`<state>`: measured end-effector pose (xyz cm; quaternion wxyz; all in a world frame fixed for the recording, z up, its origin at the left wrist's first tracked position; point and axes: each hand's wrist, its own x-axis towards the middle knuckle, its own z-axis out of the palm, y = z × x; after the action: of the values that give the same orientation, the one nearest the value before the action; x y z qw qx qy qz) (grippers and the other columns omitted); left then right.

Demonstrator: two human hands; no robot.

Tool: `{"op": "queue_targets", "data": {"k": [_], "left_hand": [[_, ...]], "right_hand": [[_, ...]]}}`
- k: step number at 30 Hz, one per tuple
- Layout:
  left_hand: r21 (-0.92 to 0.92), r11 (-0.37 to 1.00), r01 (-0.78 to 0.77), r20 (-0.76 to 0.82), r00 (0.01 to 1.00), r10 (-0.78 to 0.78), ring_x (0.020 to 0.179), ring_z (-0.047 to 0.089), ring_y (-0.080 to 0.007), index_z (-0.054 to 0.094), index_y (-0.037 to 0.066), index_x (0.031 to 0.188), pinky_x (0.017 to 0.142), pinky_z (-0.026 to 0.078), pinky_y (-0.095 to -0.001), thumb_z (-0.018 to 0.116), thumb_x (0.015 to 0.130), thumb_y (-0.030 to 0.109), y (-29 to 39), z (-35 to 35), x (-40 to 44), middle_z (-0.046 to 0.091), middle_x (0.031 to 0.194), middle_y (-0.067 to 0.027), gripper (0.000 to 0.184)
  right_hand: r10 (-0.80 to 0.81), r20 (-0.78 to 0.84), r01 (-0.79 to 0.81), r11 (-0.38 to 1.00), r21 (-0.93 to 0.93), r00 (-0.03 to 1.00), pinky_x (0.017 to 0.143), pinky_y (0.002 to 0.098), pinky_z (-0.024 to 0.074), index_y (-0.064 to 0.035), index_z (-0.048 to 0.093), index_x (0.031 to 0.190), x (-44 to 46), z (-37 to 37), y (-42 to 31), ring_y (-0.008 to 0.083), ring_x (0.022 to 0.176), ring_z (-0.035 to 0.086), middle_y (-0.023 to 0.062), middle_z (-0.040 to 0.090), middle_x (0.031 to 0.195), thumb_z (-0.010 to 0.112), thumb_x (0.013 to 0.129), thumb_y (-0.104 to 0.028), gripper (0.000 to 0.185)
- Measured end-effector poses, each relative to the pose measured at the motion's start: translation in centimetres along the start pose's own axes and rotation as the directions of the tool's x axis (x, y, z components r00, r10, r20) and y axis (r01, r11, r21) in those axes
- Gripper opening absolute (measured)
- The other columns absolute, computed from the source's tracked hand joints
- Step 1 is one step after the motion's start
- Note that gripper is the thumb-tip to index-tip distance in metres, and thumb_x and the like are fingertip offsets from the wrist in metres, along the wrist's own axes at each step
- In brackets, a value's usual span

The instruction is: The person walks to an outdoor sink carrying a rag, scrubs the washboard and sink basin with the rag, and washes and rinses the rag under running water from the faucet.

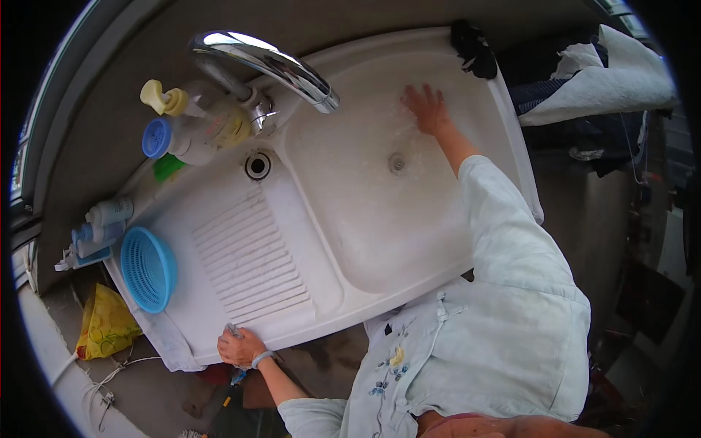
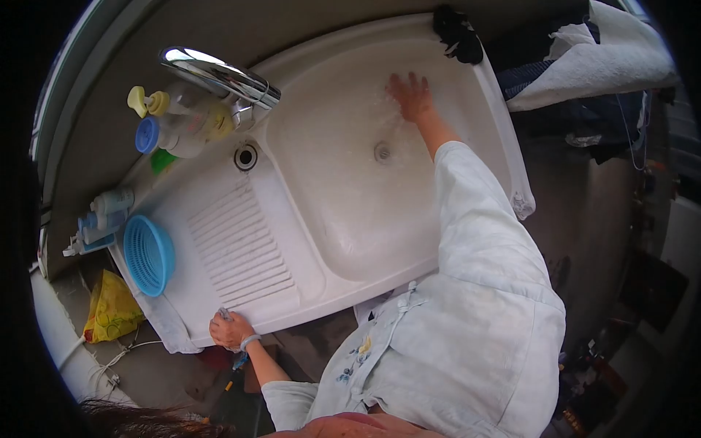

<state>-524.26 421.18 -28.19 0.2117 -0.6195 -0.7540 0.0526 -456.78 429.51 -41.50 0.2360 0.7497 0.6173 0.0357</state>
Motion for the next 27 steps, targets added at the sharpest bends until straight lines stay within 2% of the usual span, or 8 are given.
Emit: {"op": "queue_targets", "data": {"k": [2, 4, 6, 13, 15, 21, 25, 27], "left_hand": [[-0.003, 1.0, -0.007, -0.01, 1.0, 0.007, 0.1, 0.053, -0.0278, 0.059, 0.012, 0.094, 0.088, 0.04, -0.0453, 0.068, 0.069, 0.019, -0.3, 0.5, -0.2, 0.056, 0.096, -0.0078, 0.028], [-0.008, 1.0, -0.008, -0.022, 1.0, 0.008, 0.099, 0.053, -0.0278, 0.059, 0.012, 0.094, 0.088, 0.04, -0.0454, 0.068, 0.069, 0.02, -0.3, 0.5, -0.1, 0.056, 0.095, -0.0078, 0.028], [-0.01, 1.0, 0.003, -0.009, 1.0, -0.004, 0.099, 0.053, -0.0279, 0.059, 0.011, 0.094, 0.088, 0.04, -0.0454, 0.068, 0.069, 0.02, -0.1, 0.1, -0.1, 0.056, 0.096, -0.0078, 0.028], [0.008, 1.0, -0.001, -0.01, 1.0, 0.001, 0.1, 0.053, -0.0277, 0.058, 0.011, 0.093, 0.088, 0.04, -0.0454, 0.068, 0.069, 0.02, -0.1, 0.1, 0.0, 0.056, 0.096, -0.0077, 0.027], [0.004, 1.0, -0.01, -0.018, 1.0, 0.01, 0.101, 0.053, -0.0276, 0.059, 0.011, 0.093, 0.088, 0.04, -0.0454, 0.068, 0.069, 0.02, 0.0, 0.0, 0.0, 0.056, 0.096, -0.0077, 0.027], [-0.009, 1.0, -0.011, -0.02, 1.0, 0.011, 0.101, 0.053, -0.028, 0.059, 0.011, 0.093, 0.089, 0.04, -0.0454, 0.068, 0.069, 0.02, -0.1, 0.1, 0.1, 0.056, 0.097, -0.0079, 0.027], [-0.014, 1.0, -0.007, 0.0, 1.0, 0.007, 0.101, 0.053, -0.0281, 0.059, 0.011, 0.093, 0.089, 0.04, -0.0455, 0.068, 0.07, 0.021, -0.1, -0.1, 0.0, 0.056, 0.098, -0.0079, 0.027], [-0.018, 1.0, 0.0, 0.012, 1.0, 0.001, 0.101, 0.053, -0.0281, 0.059, 0.012, 0.094, 0.089, 0.04, -0.0455, 0.068, 0.07, 0.021, 0.1, -0.5, 0.2, 0.056, 0.098, -0.0079, 0.027]], "right_hand": [[0.283, 0.058, -0.285, 0.958, 0.032, 0.957, 0.107, 0.0537, 0.0279, -0.0202, 0.03, 0.144, -2.7, 2.0, 3.5, 0.0311, 0.137, 0.027, 0.0069, 0.022, 0.152, 0.058, 0.083, -0.018, 0.068], [0.134, -0.153, -0.126, 0.99, 0.059, 0.979, 0.101, 0.0521, 0.0347, -0.0084, 0.032, 0.142, -7.2, 8.7, 5.3, 0.0315, 0.136, 0.027, 0.0115, 0.023, 0.15, 0.057, 0.081, -0.014, 0.066], [0.212, 0.196, -0.242, 0.96, 0.141, 0.957, 0.097, 0.0513, 0.0387, -0.0009, 0.036, 0.137, -12.6, 6.8, 2.3, 0.031, 0.136, 0.026, 0.013, 0.026, 0.148, 0.059, 0.08, -0.014, 0.063], [0.638, 0.226, -0.656, 0.592, 0.467, 0.736, 0.095, 0.0625, 0.0343, -0.0193, 0.04, 0.136, -9.2, 6.3, -1.9, 0.0361, 0.136, 0.023, 0.0177, 0.026, 0.146, 0.064, 0.078, -0.024, 0.063], [0.639, 0.414, -0.76, 0.507, 0.407, 0.648, 0.098, 0.0633, 0.0314, -0.0195, 0.036, 0.138, -2.5, 3.6, -4.1, 0.0373, 0.135, 0.024, 0.0204, 0.024, 0.146, 0.064, 0.079, -0.026, 0.066], [0.095, -0.057, -0.038, 0.78, 0.625, 0.994, 0.099, 0.0629, 0.0299, -0.0201, 0.038, 0.137, -0.5, -4.2, -18.8, 0.0397, 0.132, 0.027, 0.0182, 0.028, 0.145, 0.06, 0.081, -0.031, 0.061], [-0.476, -0.337, 0.581, 0.619, 0.528, 0.813, 0.099, 0.061, 0.0309, -0.0241, 0.042, 0.135, -11.7, -3.8, -19.6, 0.0315, 0.131, 0.033, 0.0081, 0.03, 0.147, 0.057, 0.085, -0.021, 0.052], [-0.618, -0.222, 0.622, 0.563, 0.544, 0.754, 0.101, 0.0544, 0.0315, -0.0231, 0.042, 0.135, -15.7, -1.6, -14.6, 0.0299, 0.133, 0.032, 0.0073, 0.034, 0.144, 0.056, 0.087, -0.021, 0.05]]}}
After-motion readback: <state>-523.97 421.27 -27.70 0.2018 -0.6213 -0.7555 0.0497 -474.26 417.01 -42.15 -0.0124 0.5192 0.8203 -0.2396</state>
